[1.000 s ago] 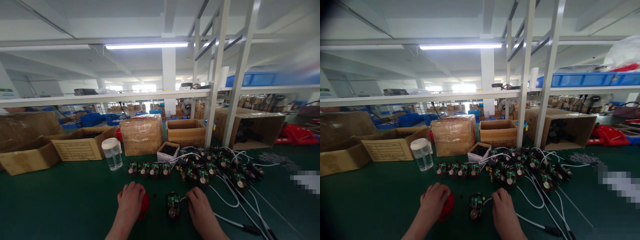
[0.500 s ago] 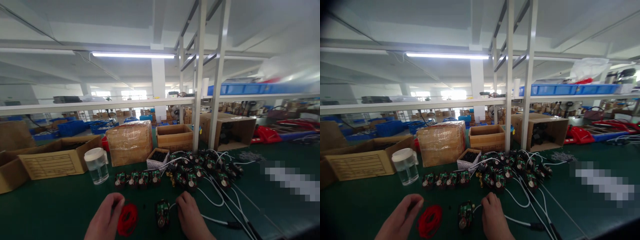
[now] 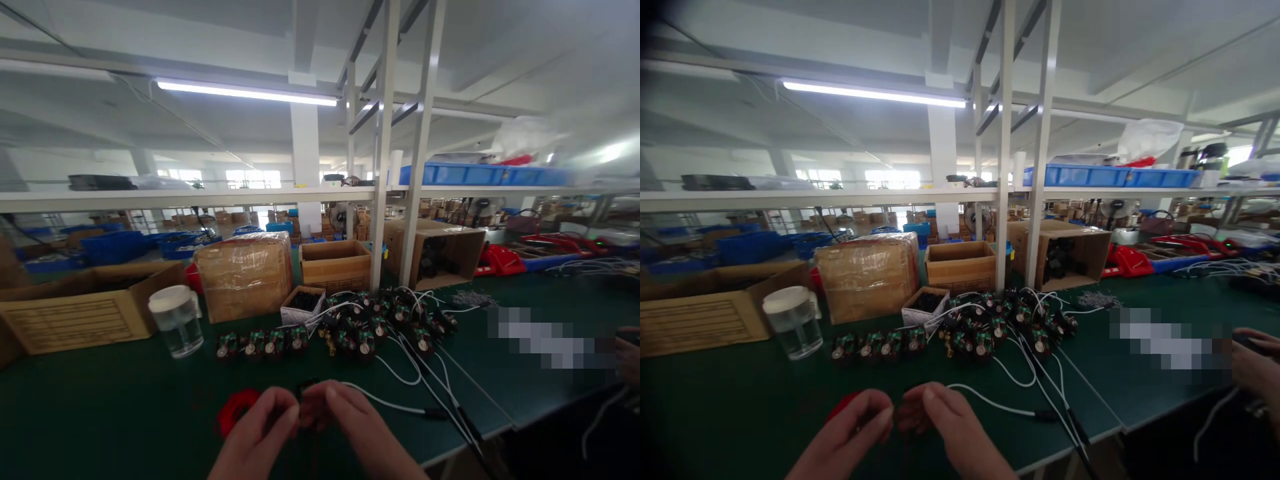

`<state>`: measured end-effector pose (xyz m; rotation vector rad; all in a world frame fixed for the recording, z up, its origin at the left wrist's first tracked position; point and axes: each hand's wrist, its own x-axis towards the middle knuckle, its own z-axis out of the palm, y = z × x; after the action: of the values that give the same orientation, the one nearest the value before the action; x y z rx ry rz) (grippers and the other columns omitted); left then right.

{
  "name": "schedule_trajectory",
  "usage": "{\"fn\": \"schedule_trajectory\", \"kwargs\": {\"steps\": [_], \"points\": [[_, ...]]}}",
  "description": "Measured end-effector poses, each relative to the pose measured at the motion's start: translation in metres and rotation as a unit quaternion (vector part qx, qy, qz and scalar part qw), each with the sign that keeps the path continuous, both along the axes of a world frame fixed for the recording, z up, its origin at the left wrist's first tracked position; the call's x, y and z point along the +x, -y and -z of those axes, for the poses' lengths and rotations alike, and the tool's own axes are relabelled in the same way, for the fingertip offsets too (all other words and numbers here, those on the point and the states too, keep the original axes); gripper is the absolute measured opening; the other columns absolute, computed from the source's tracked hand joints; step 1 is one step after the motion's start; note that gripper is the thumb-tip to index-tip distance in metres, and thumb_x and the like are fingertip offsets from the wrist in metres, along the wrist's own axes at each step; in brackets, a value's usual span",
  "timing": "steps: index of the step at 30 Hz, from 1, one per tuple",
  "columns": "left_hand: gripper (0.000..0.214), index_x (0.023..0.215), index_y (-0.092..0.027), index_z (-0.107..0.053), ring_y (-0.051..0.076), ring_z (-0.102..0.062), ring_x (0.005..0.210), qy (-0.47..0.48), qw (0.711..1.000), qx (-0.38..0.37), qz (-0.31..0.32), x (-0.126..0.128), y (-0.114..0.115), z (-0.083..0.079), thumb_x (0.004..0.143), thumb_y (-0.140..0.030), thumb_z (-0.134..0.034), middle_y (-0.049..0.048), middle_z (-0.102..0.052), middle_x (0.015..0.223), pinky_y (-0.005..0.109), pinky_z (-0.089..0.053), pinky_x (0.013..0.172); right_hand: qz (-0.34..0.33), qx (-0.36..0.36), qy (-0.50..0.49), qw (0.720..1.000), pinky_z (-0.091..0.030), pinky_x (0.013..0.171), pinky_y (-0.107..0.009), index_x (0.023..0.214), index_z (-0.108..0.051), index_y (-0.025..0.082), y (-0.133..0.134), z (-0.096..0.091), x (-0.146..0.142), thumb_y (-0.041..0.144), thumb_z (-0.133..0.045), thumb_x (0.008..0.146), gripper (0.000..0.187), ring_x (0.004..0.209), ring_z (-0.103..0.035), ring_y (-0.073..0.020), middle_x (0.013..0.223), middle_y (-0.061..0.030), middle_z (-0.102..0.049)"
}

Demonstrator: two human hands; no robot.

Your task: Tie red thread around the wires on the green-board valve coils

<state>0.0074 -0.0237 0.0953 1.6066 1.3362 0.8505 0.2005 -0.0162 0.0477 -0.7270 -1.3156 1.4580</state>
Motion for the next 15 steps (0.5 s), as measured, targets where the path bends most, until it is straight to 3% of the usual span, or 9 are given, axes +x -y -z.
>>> {"fn": "schedule_trajectory", "kwargs": {"steps": [4,9,15], "points": [[0.037,0.078,-0.022,-0.059,0.018,-0.056,0.069,0.034,0.999,-0.038,-0.006,0.008,-0.004,-0.006,0.074,-0.058,-0.057,-0.0008,-0.060,0.072,0.028,-0.046,0.066,-0.088,-0.072,-0.062,0.992,-0.045,0.072,-0.030,0.103,-0.074,0.011,0.005,-0.012,-0.010,0.069,-0.044,0.096,0.066,0.083,-0.070,-0.0224,0.095,-0.0160,-0.075],[0.041,0.077,-0.021,-0.060,0.016,-0.054,0.065,0.063,0.995,-0.067,-0.044,0.004,-0.012,0.002,0.068,-0.060,-0.062,-0.0017,-0.059,0.071,0.029,-0.044,0.065,-0.059,-0.132,-0.024,0.989,-0.046,0.070,-0.030,0.100,-0.073,0.010,0.005,-0.011,-0.008,0.076,-0.053,0.086,0.070,0.078,-0.071,-0.0222,0.093,-0.0161,-0.075],[0.040,0.081,-0.019,-0.064,0.017,-0.057,0.069,0.054,0.994,-0.075,-0.055,0.001,-0.013,0.007,0.068,-0.056,-0.063,0.0001,-0.062,0.074,0.030,-0.045,0.068,-0.018,-0.140,0.046,0.989,-0.048,0.063,-0.027,0.095,-0.069,0.013,-0.001,-0.003,-0.007,0.064,-0.067,0.080,0.054,0.074,-0.069,-0.0194,0.087,-0.0094,-0.072]]}}
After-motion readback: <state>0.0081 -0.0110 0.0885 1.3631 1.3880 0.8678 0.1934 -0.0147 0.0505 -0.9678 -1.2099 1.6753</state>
